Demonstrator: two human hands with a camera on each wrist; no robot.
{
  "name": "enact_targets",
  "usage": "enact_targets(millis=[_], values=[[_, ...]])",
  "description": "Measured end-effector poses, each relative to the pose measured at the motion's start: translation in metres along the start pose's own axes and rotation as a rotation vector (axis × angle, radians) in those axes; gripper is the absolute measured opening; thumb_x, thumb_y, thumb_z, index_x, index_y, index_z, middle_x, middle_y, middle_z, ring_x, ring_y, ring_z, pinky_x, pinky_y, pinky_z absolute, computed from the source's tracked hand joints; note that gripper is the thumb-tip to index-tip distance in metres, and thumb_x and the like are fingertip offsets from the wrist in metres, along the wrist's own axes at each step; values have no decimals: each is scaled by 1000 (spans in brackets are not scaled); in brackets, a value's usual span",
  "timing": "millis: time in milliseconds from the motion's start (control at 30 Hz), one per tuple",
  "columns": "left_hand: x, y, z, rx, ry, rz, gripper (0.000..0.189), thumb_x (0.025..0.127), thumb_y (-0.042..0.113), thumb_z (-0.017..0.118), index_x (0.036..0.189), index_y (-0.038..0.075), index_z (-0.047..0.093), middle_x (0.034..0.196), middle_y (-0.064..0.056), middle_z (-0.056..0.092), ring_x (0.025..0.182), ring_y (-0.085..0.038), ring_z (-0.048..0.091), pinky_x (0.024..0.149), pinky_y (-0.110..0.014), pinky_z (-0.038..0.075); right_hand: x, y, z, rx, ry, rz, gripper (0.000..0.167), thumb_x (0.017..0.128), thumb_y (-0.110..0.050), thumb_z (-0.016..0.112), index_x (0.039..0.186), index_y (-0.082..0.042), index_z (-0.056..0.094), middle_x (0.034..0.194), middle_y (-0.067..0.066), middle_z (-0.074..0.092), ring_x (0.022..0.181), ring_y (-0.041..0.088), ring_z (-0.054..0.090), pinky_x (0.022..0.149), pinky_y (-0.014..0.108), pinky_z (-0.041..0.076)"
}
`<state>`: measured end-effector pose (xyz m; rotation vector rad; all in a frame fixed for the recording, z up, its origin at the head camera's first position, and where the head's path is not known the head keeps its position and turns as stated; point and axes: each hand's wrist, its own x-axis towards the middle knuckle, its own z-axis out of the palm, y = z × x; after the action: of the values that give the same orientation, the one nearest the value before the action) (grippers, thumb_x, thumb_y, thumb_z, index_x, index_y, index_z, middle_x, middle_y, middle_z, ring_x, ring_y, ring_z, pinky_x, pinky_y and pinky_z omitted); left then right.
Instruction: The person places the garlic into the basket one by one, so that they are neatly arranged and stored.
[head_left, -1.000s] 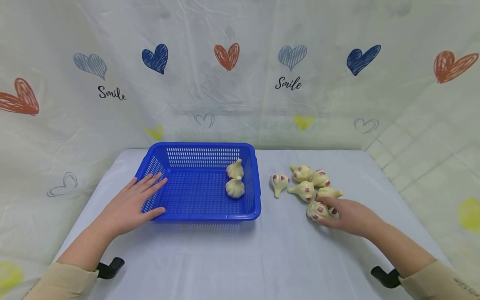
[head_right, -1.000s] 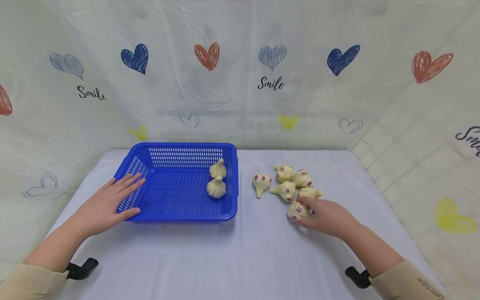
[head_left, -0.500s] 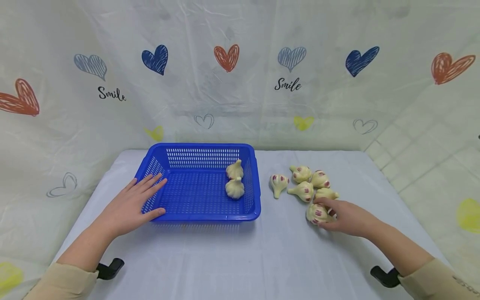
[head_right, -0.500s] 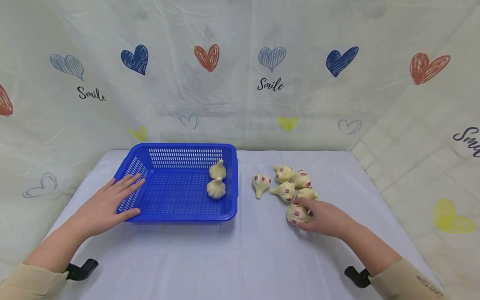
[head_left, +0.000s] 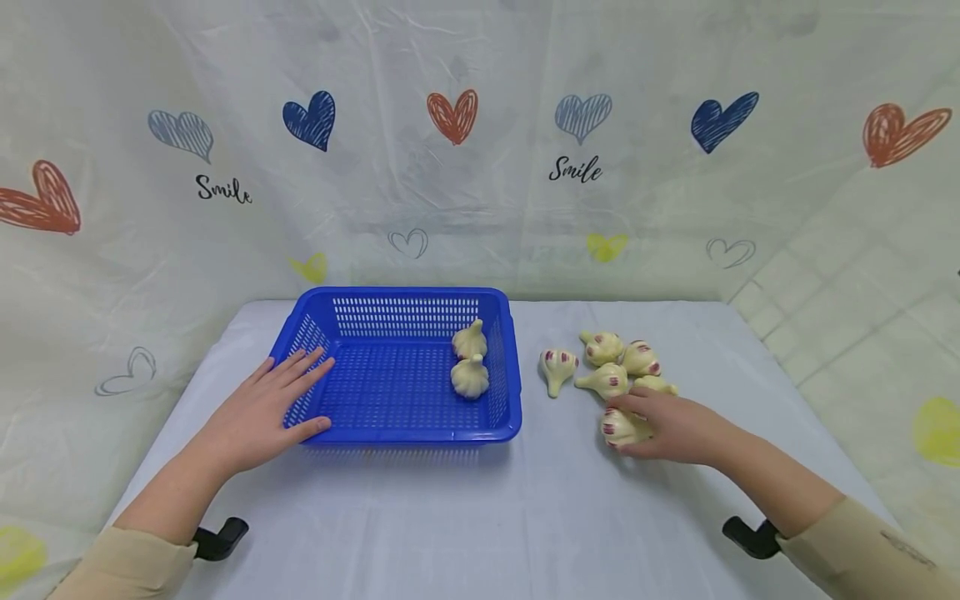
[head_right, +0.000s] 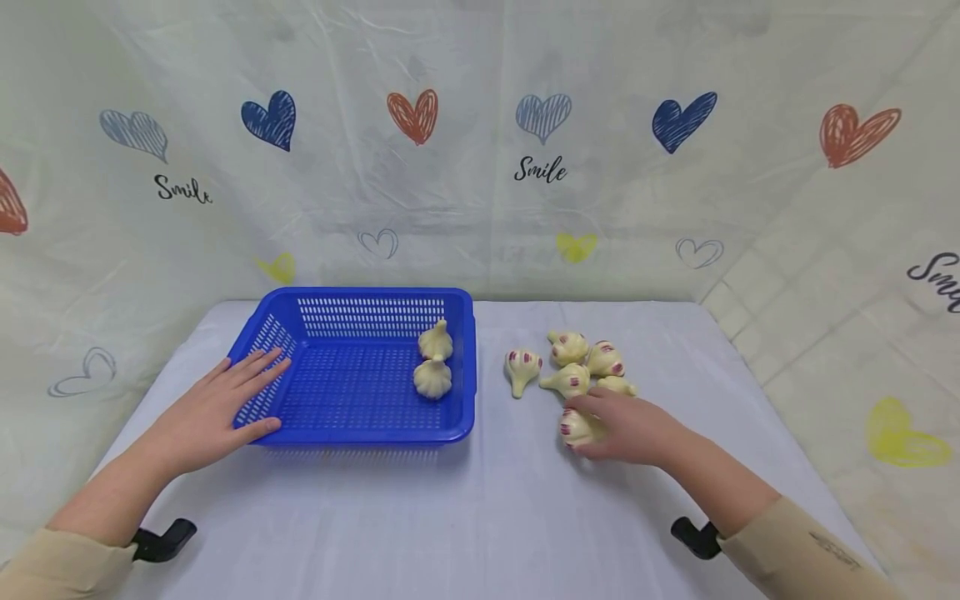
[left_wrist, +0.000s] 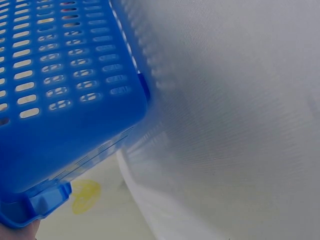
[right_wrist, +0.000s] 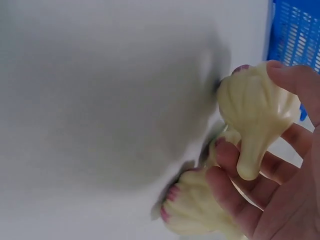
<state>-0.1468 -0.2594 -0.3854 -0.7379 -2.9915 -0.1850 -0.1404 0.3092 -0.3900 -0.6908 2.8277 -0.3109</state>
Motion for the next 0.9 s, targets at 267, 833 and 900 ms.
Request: enact_targets(millis=[267,833,900], values=[[1,0,0,0,16,2,83,92,63,54,158,21,27,163,-7,24,149,-35,19,121,-55,11,15,-19,-3,-67,-36,-75,57,82,-34,80,134,-17,63,120,6,59,92,19,61,73,35,55],[1,-2,2,7,-4,-3,84,92,60,58,159,22,25,164,-8,23,150,-35,18,121,-56,10,45,-37,0,-110,-18,-128,46,78,-31,83,120,-19,70,109,-1,62,89,14,61,71,30,53],[1,-2,3,9,-4,-3,84,92,60,58,159,22,25,164,-8,23,150,-35,18,121,-56,9,44,-36,0,-110,-12,-139,46,78,-31,83,120,-19,70,109,-2,62,87,12,61,69,28,53]])
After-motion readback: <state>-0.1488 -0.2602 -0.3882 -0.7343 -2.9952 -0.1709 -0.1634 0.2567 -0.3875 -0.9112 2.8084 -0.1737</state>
